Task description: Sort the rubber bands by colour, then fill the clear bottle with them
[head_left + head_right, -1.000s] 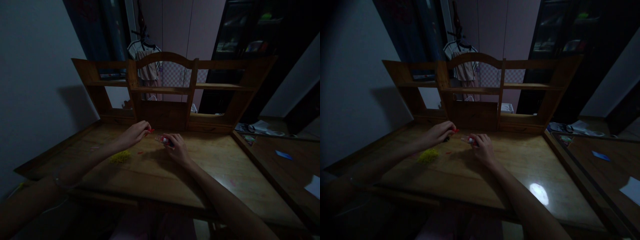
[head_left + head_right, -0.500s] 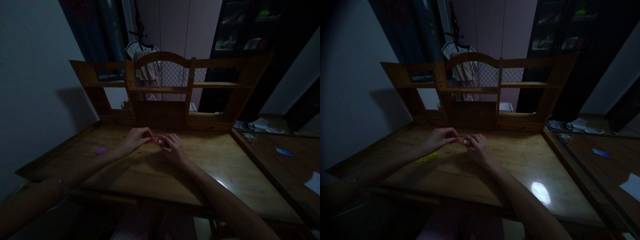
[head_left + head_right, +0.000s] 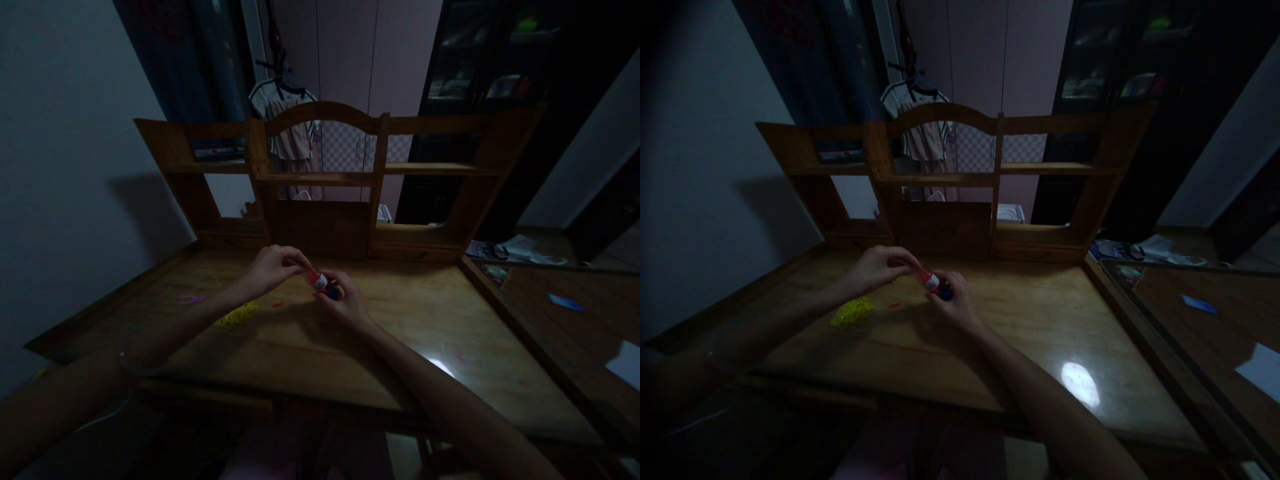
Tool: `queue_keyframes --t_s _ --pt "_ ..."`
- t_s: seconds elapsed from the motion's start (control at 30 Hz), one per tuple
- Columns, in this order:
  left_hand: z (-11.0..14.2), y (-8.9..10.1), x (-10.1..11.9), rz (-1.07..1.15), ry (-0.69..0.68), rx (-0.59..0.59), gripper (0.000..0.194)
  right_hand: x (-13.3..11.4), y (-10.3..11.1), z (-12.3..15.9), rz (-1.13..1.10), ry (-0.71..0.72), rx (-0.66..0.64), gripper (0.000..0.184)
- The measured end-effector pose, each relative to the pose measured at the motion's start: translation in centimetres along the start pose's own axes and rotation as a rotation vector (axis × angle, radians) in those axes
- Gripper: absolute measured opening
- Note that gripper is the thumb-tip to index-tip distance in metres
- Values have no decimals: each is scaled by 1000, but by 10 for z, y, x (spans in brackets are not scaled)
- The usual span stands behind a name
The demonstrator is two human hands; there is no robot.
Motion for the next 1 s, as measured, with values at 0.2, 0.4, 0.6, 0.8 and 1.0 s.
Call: queue_keyframes --t_s 0.2,0.4,0.6,0.8,1.0 --pt "-1 -5 -1 33 -1 32 14 -1 -2 0 12 6 -13 41" --pt "-5 -3 2 -97 -77 242 11 -3 -3 0 18 21 -19 39" --pt "-2 5 -50 -285 2 27 20 13 9 -4 -103 -134 163 38" --pt "27 -23 -140 -282 303 -484 32 41 20 -7 -373 -286 368 36" --pt "38 -36 -128 -298 38 -445 20 73 18 -2 -609 -530 535 35"
Point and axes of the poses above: each hand's wrist, its own z-axis away from the middle knuckle, its own y-axis out of the back of the hand, x = y × z, the point moved 3 cm from there along -z, towards the middle knuckle, and after that the axes turned 7 degrees about -x, right-handed, at the moved point
